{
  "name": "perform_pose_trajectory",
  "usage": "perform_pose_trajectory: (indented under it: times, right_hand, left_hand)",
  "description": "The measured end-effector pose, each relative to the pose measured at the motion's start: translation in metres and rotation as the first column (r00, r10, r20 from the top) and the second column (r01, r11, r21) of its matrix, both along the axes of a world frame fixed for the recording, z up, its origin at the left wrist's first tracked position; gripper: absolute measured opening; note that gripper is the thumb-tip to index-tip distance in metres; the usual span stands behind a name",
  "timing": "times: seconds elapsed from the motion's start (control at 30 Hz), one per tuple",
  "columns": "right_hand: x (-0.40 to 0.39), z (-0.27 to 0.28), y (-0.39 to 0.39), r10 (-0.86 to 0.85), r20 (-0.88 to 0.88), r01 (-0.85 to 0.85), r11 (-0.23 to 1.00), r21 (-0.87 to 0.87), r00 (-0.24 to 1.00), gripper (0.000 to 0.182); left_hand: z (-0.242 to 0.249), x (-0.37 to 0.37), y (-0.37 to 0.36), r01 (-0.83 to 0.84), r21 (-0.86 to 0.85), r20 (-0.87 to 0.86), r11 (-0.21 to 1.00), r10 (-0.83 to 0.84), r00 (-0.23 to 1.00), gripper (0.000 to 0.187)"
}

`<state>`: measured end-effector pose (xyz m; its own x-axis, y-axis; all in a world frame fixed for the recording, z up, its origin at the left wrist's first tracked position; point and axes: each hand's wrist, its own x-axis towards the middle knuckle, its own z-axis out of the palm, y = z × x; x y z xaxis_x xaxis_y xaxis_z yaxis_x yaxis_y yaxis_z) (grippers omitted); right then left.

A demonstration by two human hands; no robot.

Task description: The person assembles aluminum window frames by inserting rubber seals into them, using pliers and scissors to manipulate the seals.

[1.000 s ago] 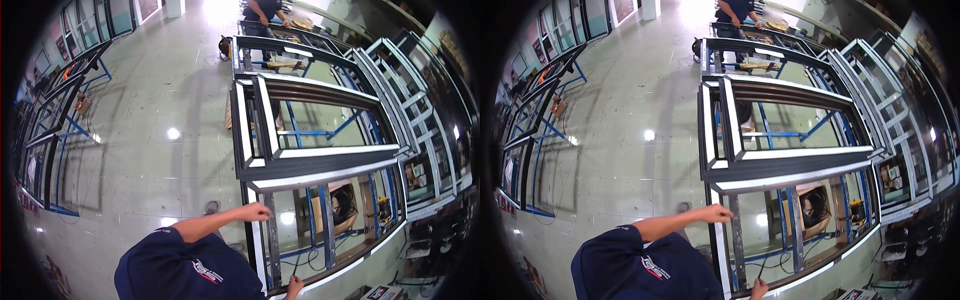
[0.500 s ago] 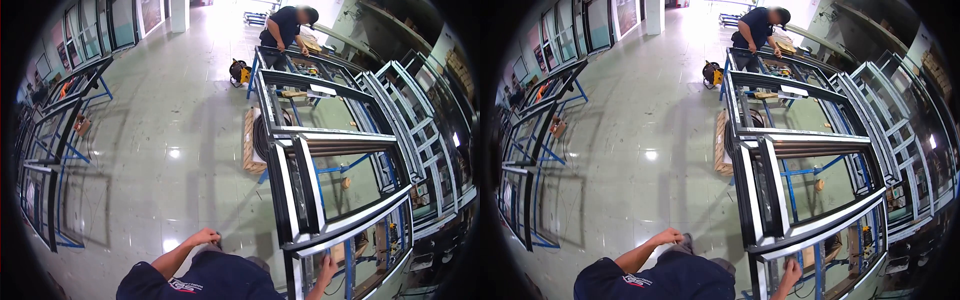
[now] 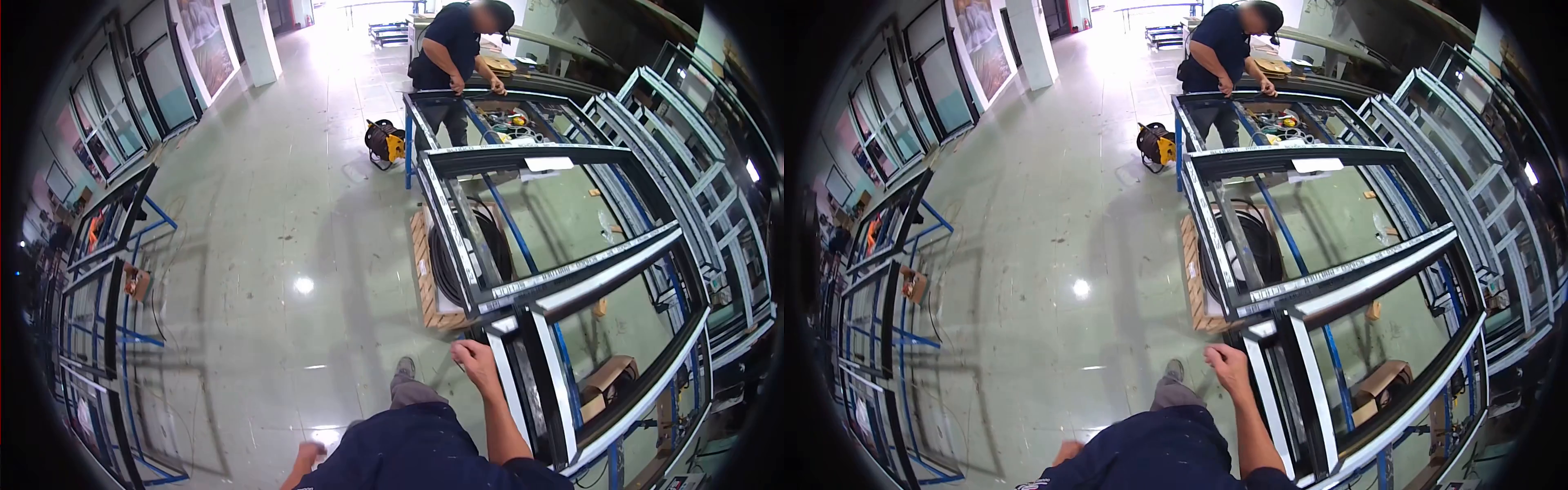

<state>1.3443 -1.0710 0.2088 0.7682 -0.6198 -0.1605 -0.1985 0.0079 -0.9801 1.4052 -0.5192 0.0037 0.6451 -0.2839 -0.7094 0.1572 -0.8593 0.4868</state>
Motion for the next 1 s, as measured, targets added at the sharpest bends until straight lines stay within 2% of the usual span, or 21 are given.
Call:
perform_pose_trajectory:
  times: [0.03, 0.1, 0.2, 0.3, 0.47, 0.63, 0.7, 0.8, 0.83, 0.87, 1.0]
  right_hand:
    - [0.037, -0.003, -0.012, 0.041, 0.008, -0.041, 0.999, 0.005, 0.999, 0.021]
    - [0.115, 0.005, -0.033, 0.127, -0.005, -0.127, 0.989, -0.073, 0.992, 0.022]
    - [0.216, 0.038, -0.060, 0.260, -0.126, -0.281, 0.938, -0.201, 0.957, 0.024]
    - [0.298, 0.047, -0.083, 0.324, -0.037, -0.325, 0.930, -0.172, 0.945, 0.026]
    - [0.395, 0.026, -0.132, 0.276, -0.071, -0.284, 0.945, -0.164, 0.959, 0.023]
    - [0.442, -0.009, -0.192, -0.069, -0.053, 0.071, 0.997, 0.040, 0.996, 0.022]
    - [0.449, -0.024, -0.224, -0.235, -0.070, 0.236, 0.972, 0.005, 0.969, 0.020]
    - [0.460, -0.004, -0.261, -0.444, -0.027, 0.444, 0.895, 0.035, 0.896, 0.021]
    - [0.464, -0.006, -0.276, -0.486, -0.010, 0.486, 0.874, 0.030, 0.874, 0.021]
    - [0.474, 0.004, -0.285, -0.529, -0.002, 0.528, 0.847, 0.051, 0.849, 0.021]
    - [0.536, 0.027, -0.336, -0.599, 0.033, 0.594, 0.800, 0.086, 0.800, 0.021]
  left_hand:
    - [0.005, 0.011, -0.015, -0.129, 0.024, -0.132, 0.991, 0.131, 0.983, 0.019]
    - [0.010, 0.042, -0.055, -0.467, 0.094, -0.339, 0.880, 0.469, 0.816, 0.018]
    - [0.017, 0.097, -0.111, -0.621, 0.080, -0.391, 0.779, 0.598, 0.700, 0.018]
    - [0.017, 0.154, -0.159, -0.654, 0.034, -0.414, 0.755, 0.607, 0.679, 0.018]
    - [0.005, 0.269, -0.213, -0.558, 0.011, -0.462, 0.830, 0.499, 0.733, 0.017]
    - [-0.009, 0.441, -0.230, -0.332, 0.023, -0.454, 0.943, 0.306, 0.837, 0.017]
    - [-0.011, 0.535, -0.233, -0.231, 0.020, -0.400, 0.973, 0.219, 0.890, 0.017]
    - [-0.015, 0.701, -0.263, -0.067, 0.073, -0.211, 0.995, 0.081, 0.974, 0.016]
    - [-0.008, 0.753, -0.285, -0.051, 0.034, -0.157, 0.998, 0.055, 0.986, 0.017]
    - [-0.001, 0.801, -0.314, -0.094, 0.032, -0.129, 0.995, 0.098, 0.987, 0.012]
    - [0.036, 0.941, -0.453, 0.105, -0.122, 0.138, 0.987, -0.088, 0.987, 0.027]
